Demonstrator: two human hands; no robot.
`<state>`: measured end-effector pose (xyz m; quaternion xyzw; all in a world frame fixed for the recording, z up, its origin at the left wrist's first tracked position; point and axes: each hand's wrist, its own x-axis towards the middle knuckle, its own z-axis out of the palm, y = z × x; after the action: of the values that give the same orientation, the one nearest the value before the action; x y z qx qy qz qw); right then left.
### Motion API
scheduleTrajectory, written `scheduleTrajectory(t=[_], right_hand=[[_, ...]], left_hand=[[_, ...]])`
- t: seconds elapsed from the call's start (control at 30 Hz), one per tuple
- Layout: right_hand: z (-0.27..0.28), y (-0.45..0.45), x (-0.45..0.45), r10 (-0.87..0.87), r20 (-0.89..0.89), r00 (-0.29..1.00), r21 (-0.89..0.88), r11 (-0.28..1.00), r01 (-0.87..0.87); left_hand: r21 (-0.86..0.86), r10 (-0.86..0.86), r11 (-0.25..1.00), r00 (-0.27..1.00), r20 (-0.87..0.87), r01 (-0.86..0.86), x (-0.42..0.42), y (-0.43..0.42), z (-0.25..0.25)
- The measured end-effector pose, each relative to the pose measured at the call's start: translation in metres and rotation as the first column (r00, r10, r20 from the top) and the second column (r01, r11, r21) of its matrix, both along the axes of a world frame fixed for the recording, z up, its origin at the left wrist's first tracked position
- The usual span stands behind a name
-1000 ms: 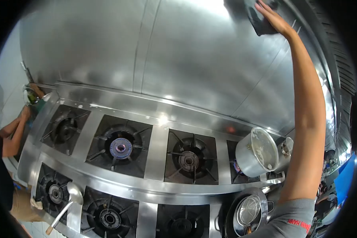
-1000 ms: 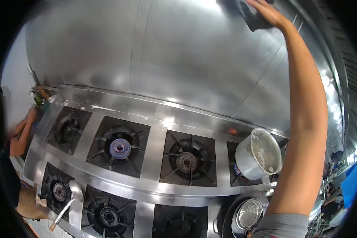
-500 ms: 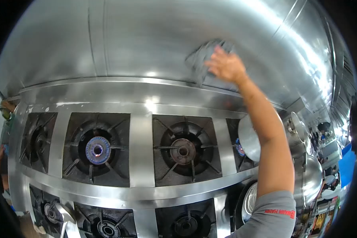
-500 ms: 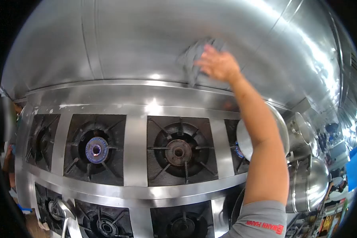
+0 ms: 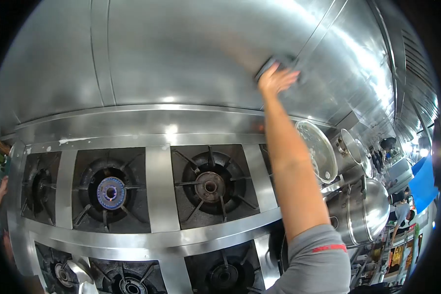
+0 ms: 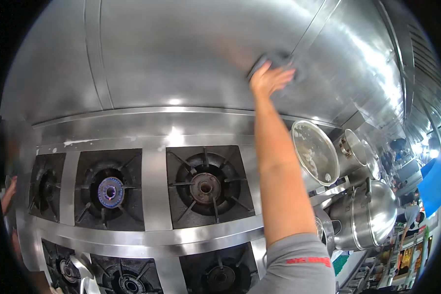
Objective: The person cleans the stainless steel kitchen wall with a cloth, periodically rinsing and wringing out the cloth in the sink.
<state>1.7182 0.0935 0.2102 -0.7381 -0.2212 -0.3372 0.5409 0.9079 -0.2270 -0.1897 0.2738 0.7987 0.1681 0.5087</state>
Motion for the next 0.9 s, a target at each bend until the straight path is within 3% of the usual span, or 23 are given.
scheduleTrajectory(t=[0.03,0.07,0.1,0.17,0.2,0.23,0.27,0.3,0.33,0.37,0.4,0.47,0.53,0.6,0.67,0.77,0.8,0.83,0.9], right_hand=[[-0.039,0.004,0.008,-0.122,-0.085,0.989,-0.219,0.971,0.101],[-0.055,-0.003,-0.008,0.075,-0.250,0.965,-0.424,0.888,-0.178],[-0.057,0.002,-0.038,-0.198,-0.271,0.942,-0.597,0.802,-0.003],[-0.077,0.018,-0.061,-0.128,-0.508,0.852,-0.275,0.961,-0.019],[-0.094,0.030,-0.061,-0.081,-0.448,0.890,-0.421,0.898,-0.131],[-0.067,0.016,-0.115,-0.031,-0.553,0.833,-0.329,0.926,-0.184],[-0.089,0.034,-0.117,0.162,-0.654,0.739,-0.133,0.937,-0.323],[-0.099,0.035,-0.134,0.253,-0.515,0.819,-0.461,0.724,-0.514],[-0.108,0.036,-0.150,0.446,-0.336,0.830,-0.700,0.471,-0.537],[-0.087,0.009,-0.195,0.562,-0.593,0.577,-0.408,0.408,-0.817],[-0.063,-0.020,-0.243,0.612,-0.748,0.258,-0.041,0.346,-0.937],[-0.022,-0.094,-0.318,0.586,-0.796,0.152,-0.190,-0.004,-0.982],[-0.016,-0.169,-0.367,0.897,-0.439,-0.049,-0.401,-0.244,-0.883],[0.000,-0.247,-0.398,0.838,-0.511,-0.192,-0.396,-0.428,-0.812],[-0.006,-0.305,-0.408,0.782,-0.597,-0.177,-0.381,-0.471,-0.796],[-0.026,-0.375,-0.407,0.769,-0.635,-0.068,-0.376,-0.386,-0.843],[-0.044,-0.390,-0.403,0.774,-0.632,-0.030,-0.394,-0.355,-0.848],[-0.067,-0.405,-0.401,0.748,-0.662,0.044,-0.409,-0.311,-0.858],[-0.088,-0.429,-0.413,0.669,-0.718,0.193,-0.432,-0.211,-0.877]], left_hand=[[0.005,-0.001,1.000,1.000,0.006,0.001,-0.001,-0.003,0.002],[0.007,-0.005,1.000,1.000,0.008,0.005,-0.003,-0.008,0.005],[0.014,-0.009,1.000,1.000,0.014,0.009,-0.005,-0.010,0.008],[0.025,-0.016,1.000,1.000,0.026,0.015,-0.008,-0.020,0.014],[0.029,-0.024,0.999,0.999,0.032,0.023,-0.009,-0.025,0.017],[0.032,-0.026,0.999,0.999,0.038,0.025,-0.012,-0.032,0.020],[0.032,-0.031,0.999,0.999,0.045,0.030,-0.014,-0.040,0.023],[0.031,-0.033,0.999,0.998,0.057,0.031,-0.017,-0.051,0.026],[0.029,-0.038,0.999,0.997,0.064,0.036,-0.021,-0.062,0.027],[0.026,-0.043,0.999,0.996,0.076,0.041,-0.025,-0.074,0.028],[0.019,-0.056,0.998,0.995,0.086,0.055,-0.030,-0.086,0.029],[-0.004,-0.069,0.998,0.991,0.114,0.070,-0.044,-0.116,0.030],[-0.046,-0.091,0.994,0.984,0.151,0.099,-0.063,-0.151,0.017],[-0.101,-0.104,0.987,0.977,0.187,0.124,-0.085,-0.192,0.015],[-0.176,-0.125,0.969,0.961,0.245,0.171,-0.112,-0.227,-0.005],[-0.380,-0.086,0.879,0.880,0.468,0.288,-0.155,-0.246,-0.069],[-0.320,-0.230,0.864,0.870,0.437,0.389,-0.161,-0.249,-0.059],[-0.265,-0.369,0.833,0.845,0.388,0.485,-0.145,-0.242,0.005],[-0.346,-0.430,0.746,0.808,0.402,0.569,-0.146,-0.235,0.006]])
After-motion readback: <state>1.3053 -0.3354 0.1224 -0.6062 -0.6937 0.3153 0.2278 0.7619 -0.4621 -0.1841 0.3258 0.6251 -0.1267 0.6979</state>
